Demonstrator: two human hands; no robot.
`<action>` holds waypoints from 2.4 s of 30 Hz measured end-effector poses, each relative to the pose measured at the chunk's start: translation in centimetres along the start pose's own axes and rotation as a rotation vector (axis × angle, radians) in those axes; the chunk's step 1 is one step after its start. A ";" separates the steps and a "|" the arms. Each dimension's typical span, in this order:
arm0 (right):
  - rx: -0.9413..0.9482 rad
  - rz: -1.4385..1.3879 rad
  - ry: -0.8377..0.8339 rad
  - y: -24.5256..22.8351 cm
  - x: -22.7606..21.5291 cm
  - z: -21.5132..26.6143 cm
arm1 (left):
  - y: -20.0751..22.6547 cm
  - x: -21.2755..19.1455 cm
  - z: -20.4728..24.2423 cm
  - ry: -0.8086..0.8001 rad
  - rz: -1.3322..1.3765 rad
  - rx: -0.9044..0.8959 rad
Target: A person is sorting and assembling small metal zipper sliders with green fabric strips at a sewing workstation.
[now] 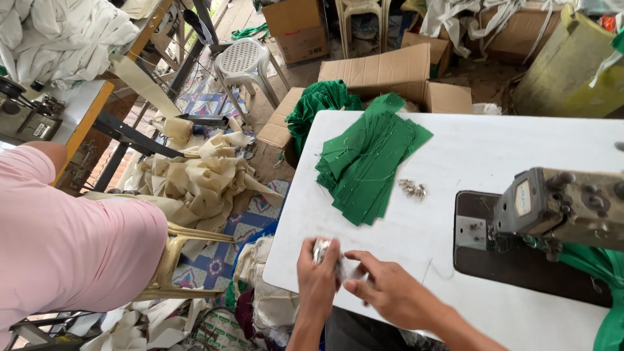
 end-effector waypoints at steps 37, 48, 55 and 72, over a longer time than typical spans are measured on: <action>0.106 -0.974 0.547 -0.1 -2.7 2.6 | 2.7 -3.8 -4.3 0.120 0.031 0.469; 0.001 -1.214 0.819 9.6 -1.7 -2.2 | 11.7 0.3 3.9 0.315 -0.970 1.015; 0.104 -1.419 0.682 5.7 -0.6 -1.0 | 11.0 1.3 1.0 0.272 -0.781 0.907; 0.176 -1.354 0.846 11.0 -2.2 -2.2 | 9.9 2.3 3.6 0.234 -0.814 0.912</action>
Point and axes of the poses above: each hand's wrist, its own z-axis away from the middle knuckle, its own x-axis out of the palm, y = z × x, the point moved 6 cm from there along -z, towards the middle knuckle, and after that the axes turned 15 degrees about -z, right-handed, at the moved point
